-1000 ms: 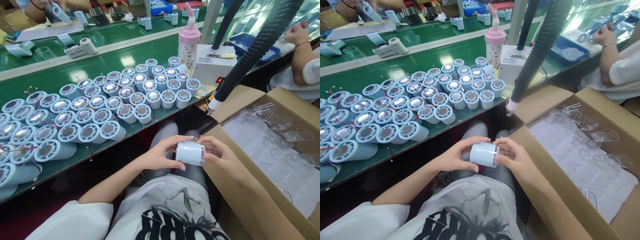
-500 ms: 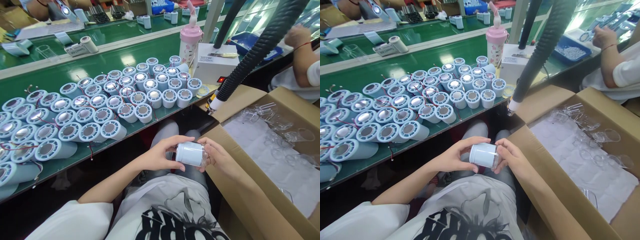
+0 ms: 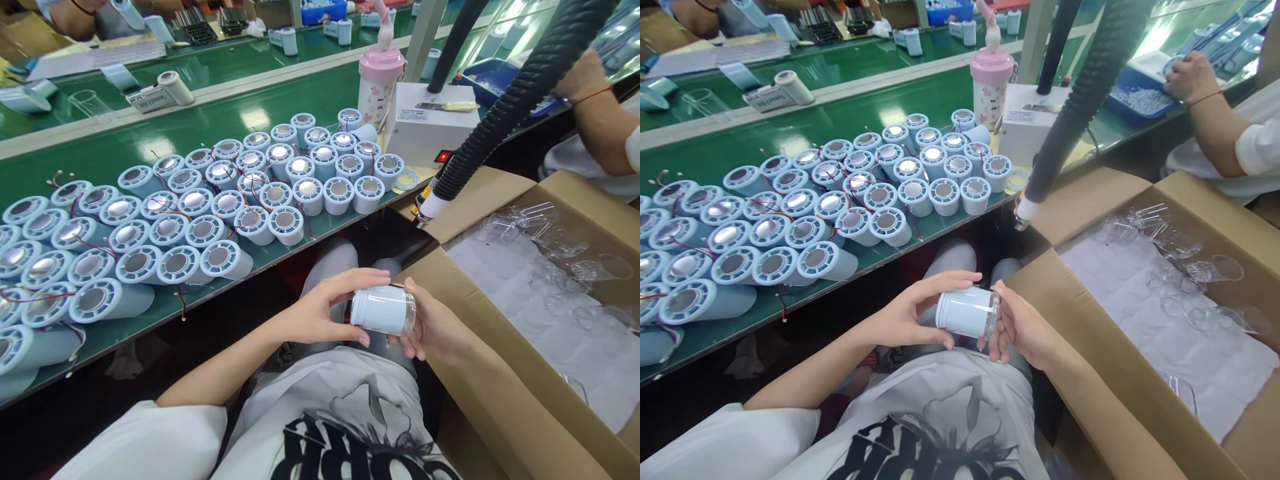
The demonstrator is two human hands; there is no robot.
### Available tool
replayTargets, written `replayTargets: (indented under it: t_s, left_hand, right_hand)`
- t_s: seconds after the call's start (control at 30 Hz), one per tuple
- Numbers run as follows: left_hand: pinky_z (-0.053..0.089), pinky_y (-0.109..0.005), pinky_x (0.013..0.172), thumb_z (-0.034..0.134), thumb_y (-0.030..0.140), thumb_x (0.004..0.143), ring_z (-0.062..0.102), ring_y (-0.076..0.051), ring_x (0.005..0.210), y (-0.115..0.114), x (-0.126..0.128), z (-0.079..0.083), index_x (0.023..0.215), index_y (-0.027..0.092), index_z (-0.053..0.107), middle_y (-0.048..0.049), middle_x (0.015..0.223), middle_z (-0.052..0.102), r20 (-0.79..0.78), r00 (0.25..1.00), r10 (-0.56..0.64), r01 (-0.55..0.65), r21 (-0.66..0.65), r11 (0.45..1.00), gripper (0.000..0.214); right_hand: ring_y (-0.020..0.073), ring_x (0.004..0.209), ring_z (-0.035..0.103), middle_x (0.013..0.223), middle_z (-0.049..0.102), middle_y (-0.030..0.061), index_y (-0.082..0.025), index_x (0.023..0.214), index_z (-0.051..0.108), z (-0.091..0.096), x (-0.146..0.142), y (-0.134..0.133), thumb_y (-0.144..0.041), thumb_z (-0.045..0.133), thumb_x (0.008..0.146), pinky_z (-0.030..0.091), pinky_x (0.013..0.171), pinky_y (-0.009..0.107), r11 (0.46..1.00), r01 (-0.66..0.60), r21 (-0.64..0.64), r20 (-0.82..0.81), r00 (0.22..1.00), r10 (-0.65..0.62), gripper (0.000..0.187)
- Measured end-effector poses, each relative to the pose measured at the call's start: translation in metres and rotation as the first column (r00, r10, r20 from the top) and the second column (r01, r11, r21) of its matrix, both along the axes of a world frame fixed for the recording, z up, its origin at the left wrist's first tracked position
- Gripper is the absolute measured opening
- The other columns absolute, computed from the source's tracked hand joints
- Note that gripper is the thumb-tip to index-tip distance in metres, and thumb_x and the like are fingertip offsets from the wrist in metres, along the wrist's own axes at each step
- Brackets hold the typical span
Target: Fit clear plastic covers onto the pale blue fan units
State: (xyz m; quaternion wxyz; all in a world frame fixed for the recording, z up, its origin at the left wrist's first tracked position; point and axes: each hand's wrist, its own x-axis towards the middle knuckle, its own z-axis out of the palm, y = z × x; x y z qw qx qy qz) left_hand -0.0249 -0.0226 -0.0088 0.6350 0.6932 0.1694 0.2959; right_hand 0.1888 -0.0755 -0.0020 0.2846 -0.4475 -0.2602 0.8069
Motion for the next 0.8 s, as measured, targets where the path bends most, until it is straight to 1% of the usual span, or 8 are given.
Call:
replayTargets:
  t_s: [0.2,0.37,0.43,0.5,0.57,0.63,0.7,0.8]
  left_hand:
    - [0.048,-0.041,0.105,0.085,0.023,0.07,0.049,-0.03,0.133,-0.003,0.001,0.004,0.132,0.028,0.06,-0.0124,0.139,0.055,-0.021,0.999,0.03,-0.029,0.034,0.999,0.067]
    - [0.053,-0.036,0.098,0.081,0.024,0.074,0.058,-0.026,0.121,-0.01,0.002,0.012,0.132,0.024,0.057,-0.0116,0.131,0.058,-0.104,0.991,0.085,-0.096,-0.104,0.99,0.062]
    - [0.054,-0.035,0.095,0.081,0.025,0.074,0.061,-0.024,0.115,-0.012,0.002,0.014,0.133,0.023,0.056,-0.0109,0.127,0.059,-0.123,0.987,0.106,-0.128,-0.186,0.974,0.064]
    - [0.056,-0.034,0.092,0.081,0.027,0.074,0.064,-0.023,0.109,-0.013,0.002,0.015,0.133,0.024,0.055,-0.0096,0.123,0.061,-0.124,0.987,0.105,-0.134,-0.253,0.958,0.064]
    - [0.057,-0.034,0.089,0.08,0.029,0.075,0.066,-0.022,0.103,-0.013,0.001,0.014,0.135,0.025,0.054,-0.0085,0.12,0.063,-0.124,0.989,0.08,-0.114,-0.297,0.948,0.066]
    - [0.058,-0.033,0.085,0.08,0.032,0.076,0.068,-0.022,0.1,-0.012,0.001,0.013,0.138,0.026,0.052,-0.0088,0.12,0.065,-0.124,0.991,0.046,-0.083,-0.308,0.948,0.068]
    - [0.057,-0.035,0.09,0.082,0.032,0.074,0.066,-0.025,0.108,-0.011,0.0,0.013,0.141,0.027,0.05,-0.0105,0.13,0.062,-0.109,0.994,0.026,-0.054,-0.268,0.962,0.074]
    - [0.049,-0.038,0.105,0.085,0.024,0.07,0.055,-0.029,0.128,-0.008,-0.002,0.014,0.143,0.029,0.049,-0.0113,0.146,0.052,-0.08,0.997,-0.005,-0.009,-0.175,0.984,0.082]
  right_hand:
    - [0.0056,0.029,0.048,0.048,0.061,0.0046,-0.015,0.06,0.059,0.003,0.0,0.001,-0.07,0.022,0.096,0.031,0.026,0.01,0.98,-0.112,-0.162,-0.048,0.993,0.105,0.075]
    - [0.0101,0.038,0.054,0.057,0.063,0.0022,-0.018,0.081,0.062,-0.012,0.005,-0.009,-0.084,0.031,0.085,0.038,0.031,0.016,0.976,-0.051,0.21,0.064,0.997,0.038,0.073]
    - [0.0181,0.069,0.07,0.094,0.072,0.0082,-0.021,0.113,0.059,-0.016,0.009,-0.014,-0.078,0.046,0.085,0.057,0.052,0.024,0.858,0.031,0.513,0.164,0.977,-0.134,0.065]
    - [0.0269,0.116,0.063,0.14,0.055,0.0117,-0.029,0.136,0.046,-0.018,0.015,-0.017,-0.059,0.068,0.083,0.059,0.09,0.039,0.607,-0.051,0.793,0.265,0.926,-0.268,0.064]
    - [0.0291,0.138,0.045,0.156,0.038,0.0054,-0.037,0.139,0.046,-0.018,0.021,-0.019,-0.029,0.075,0.085,0.045,0.11,0.048,0.334,-0.241,0.911,0.354,0.873,-0.336,0.062]
    - [0.0273,0.138,0.045,0.153,0.045,0.0014,-0.041,0.135,0.052,-0.017,0.024,-0.02,-0.01,0.069,0.086,0.043,0.112,0.048,0.211,-0.347,0.914,0.403,0.841,-0.362,0.06]
    - [0.0266,0.133,0.051,0.146,0.053,0.002,-0.04,0.136,0.053,-0.017,0.024,-0.021,-0.01,0.069,0.086,0.048,0.108,0.046,0.315,-0.286,0.905,0.388,0.859,-0.333,0.06]
    - [0.0272,0.118,0.063,0.135,0.062,0.0059,-0.034,0.136,0.054,-0.016,0.02,-0.023,-0.031,0.076,0.084,0.058,0.094,0.04,0.635,-0.044,0.771,0.234,0.947,-0.219,0.057]
